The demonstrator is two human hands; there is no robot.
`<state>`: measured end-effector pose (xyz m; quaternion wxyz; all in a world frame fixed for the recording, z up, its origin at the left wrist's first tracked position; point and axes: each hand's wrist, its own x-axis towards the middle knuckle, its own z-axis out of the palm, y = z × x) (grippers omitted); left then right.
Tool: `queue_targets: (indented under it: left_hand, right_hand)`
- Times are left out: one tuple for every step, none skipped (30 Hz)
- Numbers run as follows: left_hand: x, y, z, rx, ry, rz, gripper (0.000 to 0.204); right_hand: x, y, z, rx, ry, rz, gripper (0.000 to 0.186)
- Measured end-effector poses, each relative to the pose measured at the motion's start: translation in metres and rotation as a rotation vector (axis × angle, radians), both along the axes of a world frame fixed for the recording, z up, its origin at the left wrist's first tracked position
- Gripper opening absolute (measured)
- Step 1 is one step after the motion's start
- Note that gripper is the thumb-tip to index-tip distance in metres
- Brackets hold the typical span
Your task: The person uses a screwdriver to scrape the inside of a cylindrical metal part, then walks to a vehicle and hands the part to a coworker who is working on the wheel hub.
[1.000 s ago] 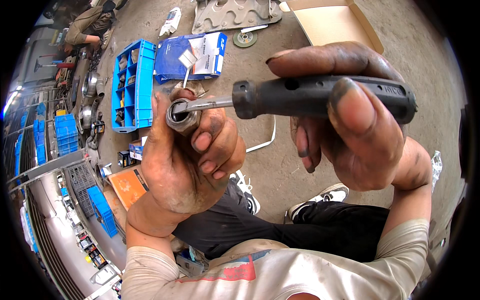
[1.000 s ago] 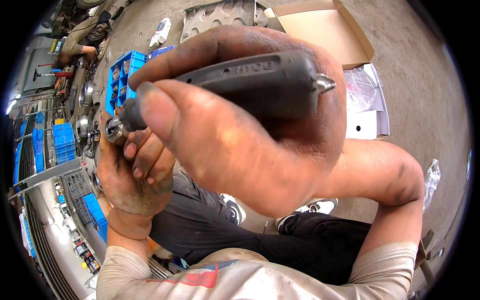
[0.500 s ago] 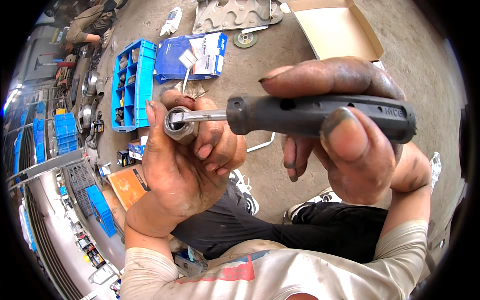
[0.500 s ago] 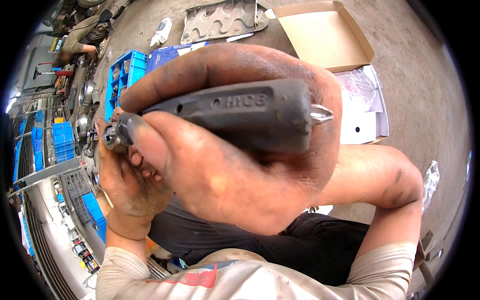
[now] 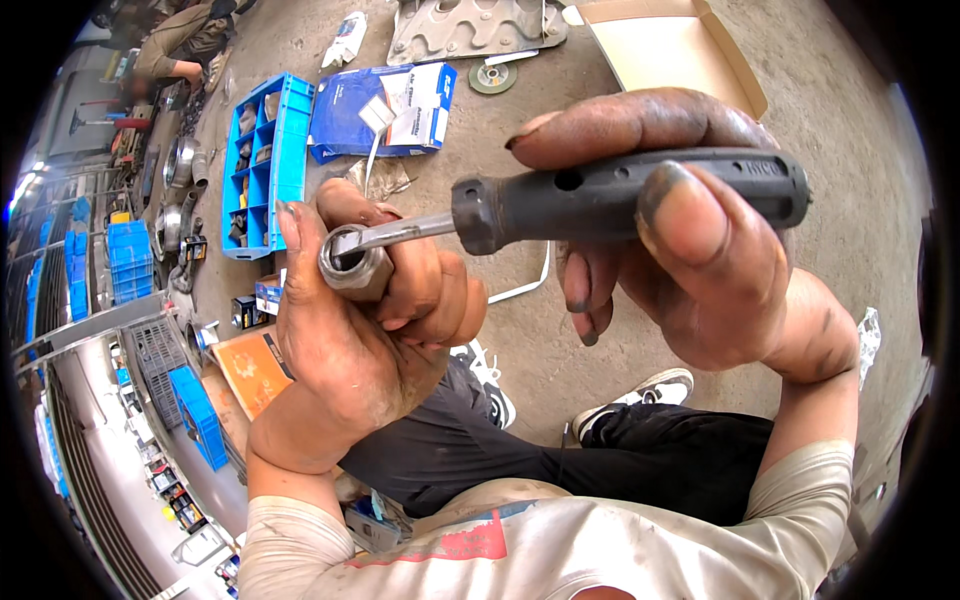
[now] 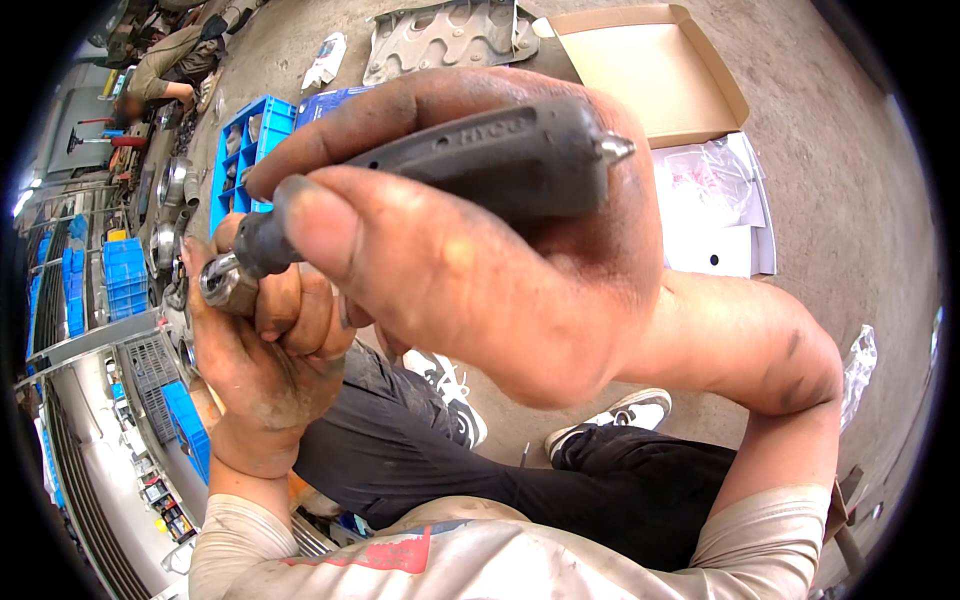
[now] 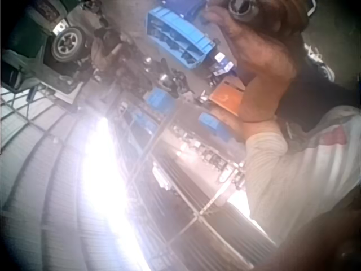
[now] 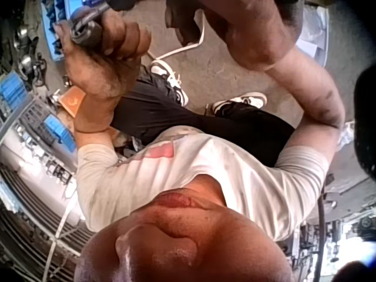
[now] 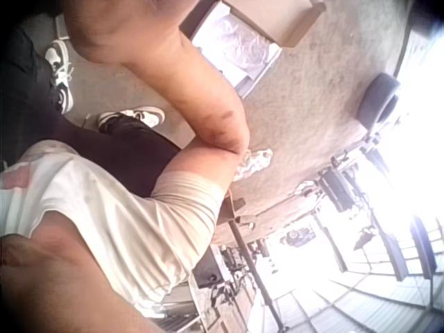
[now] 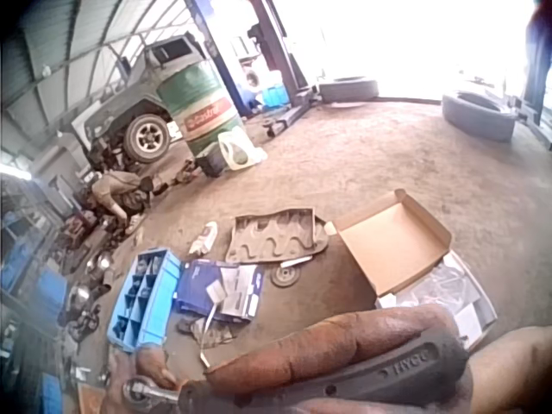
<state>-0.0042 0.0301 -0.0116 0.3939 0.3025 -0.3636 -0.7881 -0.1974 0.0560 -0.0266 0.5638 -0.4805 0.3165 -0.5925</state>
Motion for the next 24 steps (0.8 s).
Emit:
queue_targets:
  left_hand:
    - [0.0, 0.001, 0.001, 0.014, -0.027, -0.001, 0.047]
    - [0.001, 0.001, 0.002, 0.029, -0.054, -0.002, 0.047]
    - [0.001, 0.0, 0.002, 0.035, -0.035, -0.014, 0.047]
    - [0.001, -0.001, 0.002, 0.042, -0.017, -0.026, 0.047]
    - [0.002, -0.002, 0.003, 0.049, 0.001, -0.038, 0.047]
    - [0.002, -0.002, 0.003, 0.05, -0.012, -0.039, 0.047]
    - [0.003, -0.002, 0.004, 0.052, -0.025, -0.039, 0.047]
    - [0.003, -0.001, 0.005, 0.054, -0.038, -0.04, 0.046]
    - [0.002, -0.001, 0.005, 0.059, -0.034, -0.033, 0.047]
    - [0.001, -0.001, 0.006, 0.064, -0.031, -0.026, 0.047]
    - [0.0, -0.001, 0.006, 0.069, -0.027, -0.019, 0.047]
    - [0.0, -0.002, 0.006, 0.079, -0.016, -0.041, 0.047]
    - [0.001, -0.003, 0.006, 0.089, -0.004, -0.063, 0.047]
    - [0.001, -0.004, 0.006, 0.099, 0.008, -0.085, 0.047]
    - [0.002, -0.004, 0.007, 0.117, 0.001, -0.1, 0.047]
    - [0.002, -0.006, 0.008, 0.134, -0.005, -0.114, 0.047]
    - [0.002, -0.006, 0.009, 0.151, -0.011, -0.13, 0.047]
    - [0.002, -0.007, 0.009, 0.166, 0.005, -0.132, 0.047]
    - [0.003, -0.007, 0.009, 0.18, 0.021, -0.135, 0.047]
    - [0.003, -0.006, 0.01, 0.194, 0.037, -0.138, 0.047]
    - [0.001, -0.004, 0.01, 0.159, 0.039, -0.121, 0.048]
    - [-0.003, -0.001, 0.01, 0.125, 0.041, -0.104, 0.05]
    - [-0.006, 0.001, 0.01, 0.091, 0.043, -0.087, 0.052]
    - [-0.007, 0.001, 0.008, 0.083, 0.04, -0.081, 0.052]
  right_hand:
    - [0.0, -0.002, -0.001, -0.002, 0.001, 0.017, 0.066]
    - [-0.001, -0.004, -0.003, -0.002, 0.006, 0.035, 0.066]
    - [-0.003, -0.005, -0.002, -0.002, 0.011, 0.047, 0.066]
    - [-0.004, -0.007, -0.002, -0.002, 0.015, 0.057, 0.067]
    - [-0.005, -0.007, -0.001, -0.001, 0.019, 0.067, 0.067]
    - [-0.005, -0.008, -0.002, 0.0, 0.018, 0.078, 0.067]
    - [-0.006, -0.009, -0.002, 0.001, 0.016, 0.085, 0.067]
    - [-0.005, -0.009, -0.002, 0.001, 0.005, 0.094, 0.067]
    - [-0.006, -0.009, -0.002, 0.008, 0.005, 0.104, 0.066]
    - [-0.007, -0.01, -0.002, 0.014, 0.005, 0.114, 0.066]
    - [-0.007, -0.01, -0.002, 0.025, 0.005, 0.113, 0.066]
    - [-0.007, -0.01, -0.003, 0.032, -0.005, 0.12, 0.065]
    - [-0.007, -0.011, -0.004, 0.039, -0.015, 0.127, 0.064]
    - [-0.008, -0.012, -0.005, 0.041, -0.032, 0.14, 0.063]
    - [-0.009, -0.015, -0.007, 0.036, -0.052, 0.158, 0.062]
    - [-0.01, -0.017, -0.009, 0.031, -0.071, 0.177, 0.061]
    - [-0.012, -0.021, -0.012, 0.018, -0.092, 0.199, 0.06]
    - [-0.01, -0.022, -0.013, 0.043, -0.175, 0.209, 0.057]
    - [-0.008, -0.024, -0.015, 0.068, -0.26, 0.22, 0.053]
    - [-0.007, -0.025, -0.017, 0.092, -0.343, 0.231, 0.05]
    - [-0.007, -0.026, -0.015, 0.098, -0.379, 0.224, 0.049]
    - [-0.007, -0.027, -0.014, 0.102, -0.415, 0.217, 0.048]
    - [-0.007, -0.028, -0.013, 0.105, -0.451, 0.209, 0.047]
    - [-0.01, -0.028, -0.016, 0.08, -0.438, 0.207, 0.047]
